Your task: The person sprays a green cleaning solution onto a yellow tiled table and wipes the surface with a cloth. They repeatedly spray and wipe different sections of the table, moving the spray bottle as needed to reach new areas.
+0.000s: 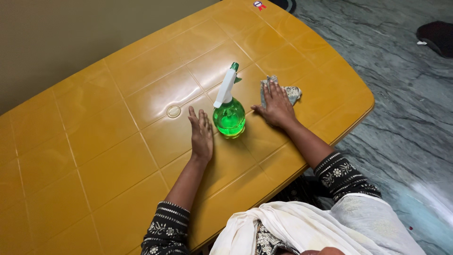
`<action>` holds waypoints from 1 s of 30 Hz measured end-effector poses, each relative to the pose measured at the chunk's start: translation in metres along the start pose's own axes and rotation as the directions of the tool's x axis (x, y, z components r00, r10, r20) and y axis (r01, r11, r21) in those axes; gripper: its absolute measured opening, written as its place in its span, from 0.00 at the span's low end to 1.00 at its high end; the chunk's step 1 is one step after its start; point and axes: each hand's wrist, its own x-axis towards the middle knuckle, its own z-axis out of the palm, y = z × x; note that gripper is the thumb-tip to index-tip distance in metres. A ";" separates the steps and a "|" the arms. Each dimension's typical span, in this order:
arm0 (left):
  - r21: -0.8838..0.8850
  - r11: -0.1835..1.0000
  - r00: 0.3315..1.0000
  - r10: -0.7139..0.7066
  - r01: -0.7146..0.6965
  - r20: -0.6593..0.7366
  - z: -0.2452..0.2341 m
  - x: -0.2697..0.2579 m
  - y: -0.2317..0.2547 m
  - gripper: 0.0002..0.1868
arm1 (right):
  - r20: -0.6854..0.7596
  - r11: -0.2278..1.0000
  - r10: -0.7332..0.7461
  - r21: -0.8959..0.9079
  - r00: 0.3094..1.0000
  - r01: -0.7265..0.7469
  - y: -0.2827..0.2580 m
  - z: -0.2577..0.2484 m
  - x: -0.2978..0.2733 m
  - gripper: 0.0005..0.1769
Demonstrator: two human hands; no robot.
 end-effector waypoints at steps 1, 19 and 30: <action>-0.001 1.000 1.000 0.000 0.000 0.003 0.002 0.000 0.000 0.52 | -0.015 1.000 0.003 0.009 1.000 -0.002 0.001 0.000 0.001 0.56; -0.014 0.998 0.996 0.066 -0.066 0.061 0.014 -0.009 0.005 0.50 | 0.153 0.996 -0.038 -0.074 0.987 0.050 -0.005 -0.012 0.014 0.58; 0.064 0.997 0.996 0.037 -0.042 0.081 0.004 -0.006 -0.012 0.53 | 0.179 0.993 -0.115 -0.015 0.977 0.119 -0.036 -0.012 0.078 0.57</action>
